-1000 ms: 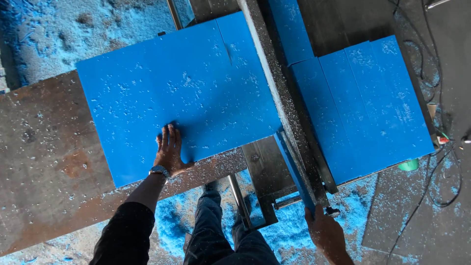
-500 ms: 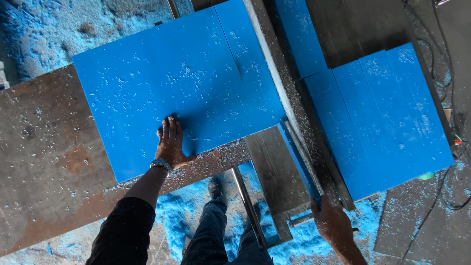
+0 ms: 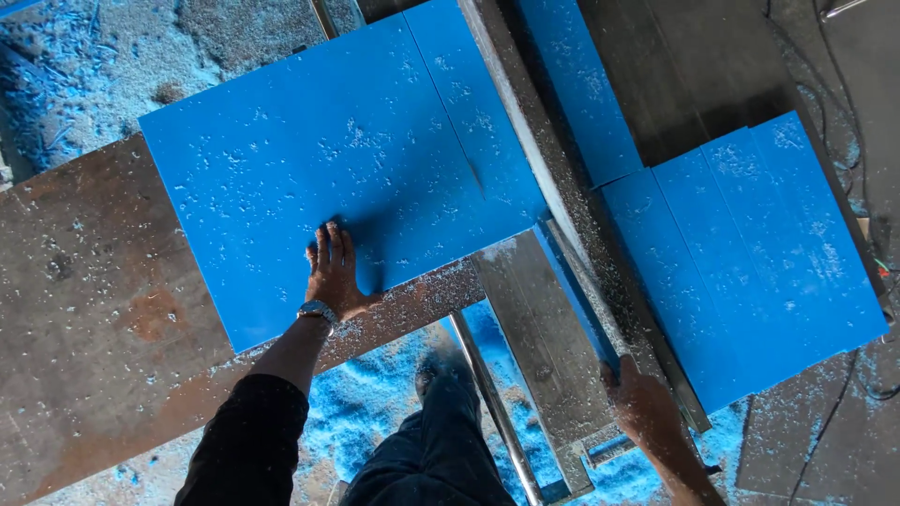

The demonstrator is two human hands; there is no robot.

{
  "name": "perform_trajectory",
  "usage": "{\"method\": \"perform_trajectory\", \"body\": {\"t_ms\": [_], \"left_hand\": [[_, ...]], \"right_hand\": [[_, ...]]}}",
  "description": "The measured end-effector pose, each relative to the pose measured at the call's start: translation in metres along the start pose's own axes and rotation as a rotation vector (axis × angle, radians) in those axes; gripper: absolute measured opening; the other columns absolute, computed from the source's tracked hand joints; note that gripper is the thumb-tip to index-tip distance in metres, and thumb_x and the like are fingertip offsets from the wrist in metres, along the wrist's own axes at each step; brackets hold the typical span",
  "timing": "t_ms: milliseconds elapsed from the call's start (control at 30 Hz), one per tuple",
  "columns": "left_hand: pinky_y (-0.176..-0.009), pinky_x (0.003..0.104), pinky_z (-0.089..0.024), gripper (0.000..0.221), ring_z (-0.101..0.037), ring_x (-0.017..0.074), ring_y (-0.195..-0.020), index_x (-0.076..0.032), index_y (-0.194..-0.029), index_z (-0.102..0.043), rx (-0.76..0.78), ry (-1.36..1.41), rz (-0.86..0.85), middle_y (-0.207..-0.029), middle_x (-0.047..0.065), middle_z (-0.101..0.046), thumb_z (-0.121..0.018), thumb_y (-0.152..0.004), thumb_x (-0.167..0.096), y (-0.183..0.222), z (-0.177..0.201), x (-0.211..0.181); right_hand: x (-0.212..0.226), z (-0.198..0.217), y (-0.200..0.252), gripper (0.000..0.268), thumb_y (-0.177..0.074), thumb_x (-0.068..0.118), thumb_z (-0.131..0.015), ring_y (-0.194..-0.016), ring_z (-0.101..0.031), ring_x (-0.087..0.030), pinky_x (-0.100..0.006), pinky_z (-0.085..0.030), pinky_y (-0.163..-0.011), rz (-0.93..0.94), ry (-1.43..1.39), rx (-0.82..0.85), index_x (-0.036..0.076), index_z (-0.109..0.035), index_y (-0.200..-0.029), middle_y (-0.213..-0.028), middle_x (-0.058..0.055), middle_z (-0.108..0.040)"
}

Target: Cutting blue plastic sheets into smaller rectangular pieces using a industrial sliding table saw.

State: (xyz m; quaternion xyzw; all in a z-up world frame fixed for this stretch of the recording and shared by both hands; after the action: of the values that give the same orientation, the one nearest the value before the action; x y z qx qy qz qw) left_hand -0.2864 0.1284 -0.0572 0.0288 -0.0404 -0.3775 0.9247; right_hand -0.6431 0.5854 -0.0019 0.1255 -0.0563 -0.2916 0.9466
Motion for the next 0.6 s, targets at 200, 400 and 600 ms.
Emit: {"method": "perform_trajectory", "body": {"t_ms": [200, 400, 600], "left_hand": [[-0.116, 0.075, -0.021, 0.146, -0.01, 0.0576, -0.153, 0.009, -0.157, -0.025, -0.029, -0.009, -0.005, -0.166, 0.037, -0.011, -0.075, -0.056, -0.084, 0.001, 0.001, 0.0], [-0.118, 0.073, -0.02, 0.154, -0.009, 0.0548, -0.154, 0.007, -0.158, -0.021, 0.057, -0.011, 0.035, -0.167, 0.035, -0.009, -0.083, -0.051, -0.084, -0.001, -0.001, 0.003], [-0.119, 0.074, -0.015, 0.153, -0.006, 0.0543, -0.154, 0.005, -0.159, -0.017, 0.043, 0.007, 0.043, -0.168, 0.034, -0.007, -0.081, -0.053, -0.084, 0.001, -0.007, 0.004]], "right_hand": [[0.006, 0.002, 0.003, 0.039, -0.104, 0.051, -0.046, -0.03, -0.047, -0.015, -0.036, -0.037, -0.034, 0.031, 0.015, -0.024, 0.013, -0.055, -0.095, -0.042, 0.005, -0.055], [0.007, 0.007, 0.003, 0.041, -0.104, 0.054, -0.043, -0.031, -0.05, -0.024, -0.042, -0.038, -0.036, -0.039, 0.056, 0.002, 0.014, -0.053, -0.097, -0.044, -0.002, -0.059], [0.022, 0.015, -0.016, 0.041, -0.104, 0.052, -0.049, -0.032, -0.048, -0.021, -0.041, -0.037, -0.038, -0.012, 0.035, -0.041, 0.013, -0.055, -0.093, -0.046, -0.001, -0.058]]}}
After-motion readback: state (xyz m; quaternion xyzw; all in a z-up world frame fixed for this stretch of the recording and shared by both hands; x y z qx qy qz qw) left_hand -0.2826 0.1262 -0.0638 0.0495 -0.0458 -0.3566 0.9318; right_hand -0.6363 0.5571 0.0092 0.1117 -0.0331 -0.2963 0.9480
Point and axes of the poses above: each hand's wrist, its own y-axis away from the middle knuckle, its own z-axis out of the back of the hand, x = y × z, the point moved 10 cm from there along -y, towards the middle knuckle
